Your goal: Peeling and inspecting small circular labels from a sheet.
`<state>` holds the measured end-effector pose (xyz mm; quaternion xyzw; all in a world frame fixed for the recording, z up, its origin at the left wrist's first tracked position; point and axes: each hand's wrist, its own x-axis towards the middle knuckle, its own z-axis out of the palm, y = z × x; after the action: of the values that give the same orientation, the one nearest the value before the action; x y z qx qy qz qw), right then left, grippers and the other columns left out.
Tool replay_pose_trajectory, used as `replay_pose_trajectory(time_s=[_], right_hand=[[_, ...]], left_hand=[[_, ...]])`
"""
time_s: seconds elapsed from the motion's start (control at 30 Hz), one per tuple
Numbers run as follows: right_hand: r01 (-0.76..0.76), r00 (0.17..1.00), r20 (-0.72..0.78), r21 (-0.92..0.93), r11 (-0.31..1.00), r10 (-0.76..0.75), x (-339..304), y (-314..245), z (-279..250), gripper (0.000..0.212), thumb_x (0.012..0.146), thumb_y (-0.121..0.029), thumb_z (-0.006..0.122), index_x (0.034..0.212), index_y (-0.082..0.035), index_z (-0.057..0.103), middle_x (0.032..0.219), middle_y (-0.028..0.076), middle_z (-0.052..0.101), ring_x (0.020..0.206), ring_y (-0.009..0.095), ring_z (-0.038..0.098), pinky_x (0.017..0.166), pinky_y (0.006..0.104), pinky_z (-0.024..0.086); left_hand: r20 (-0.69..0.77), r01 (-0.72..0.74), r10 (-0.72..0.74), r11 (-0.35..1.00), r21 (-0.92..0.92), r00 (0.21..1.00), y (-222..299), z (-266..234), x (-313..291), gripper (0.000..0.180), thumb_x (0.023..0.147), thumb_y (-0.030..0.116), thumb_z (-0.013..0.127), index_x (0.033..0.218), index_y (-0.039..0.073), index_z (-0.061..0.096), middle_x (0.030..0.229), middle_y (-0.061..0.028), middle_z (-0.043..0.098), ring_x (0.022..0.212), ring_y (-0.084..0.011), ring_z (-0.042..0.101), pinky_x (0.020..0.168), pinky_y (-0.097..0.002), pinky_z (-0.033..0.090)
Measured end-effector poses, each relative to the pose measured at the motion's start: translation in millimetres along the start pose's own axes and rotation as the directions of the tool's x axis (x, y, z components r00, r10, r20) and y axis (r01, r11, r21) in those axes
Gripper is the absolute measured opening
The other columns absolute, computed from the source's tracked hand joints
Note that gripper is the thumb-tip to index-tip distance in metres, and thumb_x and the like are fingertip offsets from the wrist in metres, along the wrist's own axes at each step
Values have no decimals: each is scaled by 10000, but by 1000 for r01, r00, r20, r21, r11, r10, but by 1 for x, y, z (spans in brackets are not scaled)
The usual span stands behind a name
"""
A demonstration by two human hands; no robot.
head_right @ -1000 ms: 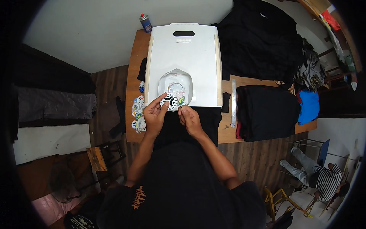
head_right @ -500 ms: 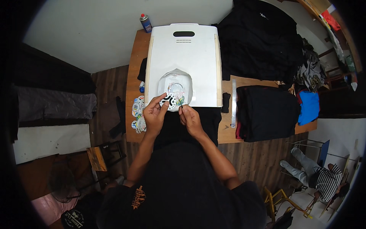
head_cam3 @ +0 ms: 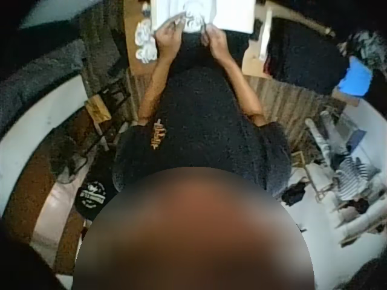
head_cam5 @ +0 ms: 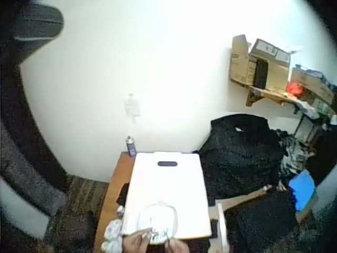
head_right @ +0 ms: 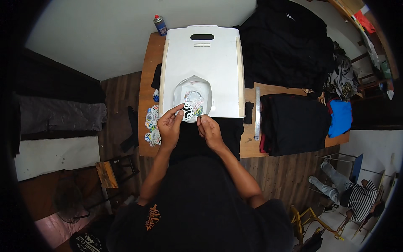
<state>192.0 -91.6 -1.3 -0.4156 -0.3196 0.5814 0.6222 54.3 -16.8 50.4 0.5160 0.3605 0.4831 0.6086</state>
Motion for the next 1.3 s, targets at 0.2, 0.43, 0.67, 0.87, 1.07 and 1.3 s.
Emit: replay_pose_trajectory(time_s=[0.2, 0.43, 0.67, 0.87, 1.07, 1.3], right_hand=[[-24, 1000, 0, 8, 1000, 24, -2, -4, 3, 341, 1067, -352, 400, 922, -62, 504, 598, -53, 314, 509, 55, 263, 488, 235, 249], [-44, 999, -7, 20, 999, 44, -3, 0, 5, 351, 1068, -360, 398, 913, -64, 503, 591, -52, 315, 507, 57, 267, 485, 237, 253], [-46, 999, -10, 42, 998, 46, -4, -2, 8, 360, 1070, -364, 393, 907, -63, 504, 584, -51, 313, 498, 57, 258, 479, 237, 245], [-27, 1000, 5, 25, 999, 27, -3, -1, 6, 359, 1070, -361, 394, 904, -62, 501, 585, -51, 313, 500, 55, 260, 480, 237, 245], [-5, 1000, 13, 27, 1000, 5, -2, -1, 6, 358, 1069, -361, 397, 899, -64, 501, 586, -51, 315, 500, 56, 262, 481, 237, 242], [-11, 1000, 4, 18, 1000, 11, -1, 0, 5, 360, 1071, -356, 395, 894, -62, 501, 585, -49, 318, 503, 57, 266, 482, 237, 245]], left_hand=[[16, -38, 38, 999, 1, 999, -3, 0, 0, 296, 931, -39, 618, 1222, -91, 606, 1091, -112, 666, 964, -94, 613, 840, -205, 487], [12, -51, 51, 999, -14, 999, -6, -1, 1, 330, 915, -52, 633, 1236, -109, 586, 1130, -136, 654, 1013, -130, 620, 886, -232, 496], [16, -2, 2, 1000, -13, 1000, -1, 2, 0, 350, 918, -43, 636, 1253, -119, 572, 1149, -160, 653, 1023, -134, 618, 888, -234, 493], [22, -14, 14, 1000, -11, 1000, -3, 2, 0, 347, 921, -39, 634, 1254, -118, 575, 1133, -153, 657, 1011, -127, 617, 878, -232, 494], [32, -22, 22, 1000, -1, 999, -3, 2, 1, 345, 925, -36, 630, 1257, -114, 576, 1120, -147, 662, 995, -120, 619, 869, -230, 496], [5, 34, -34, 999, -30, 999, 1, 4, 0, 326, 900, -75, 639, 1222, -110, 601, 1142, -158, 662, 1067, -155, 614, 947, -265, 477]])
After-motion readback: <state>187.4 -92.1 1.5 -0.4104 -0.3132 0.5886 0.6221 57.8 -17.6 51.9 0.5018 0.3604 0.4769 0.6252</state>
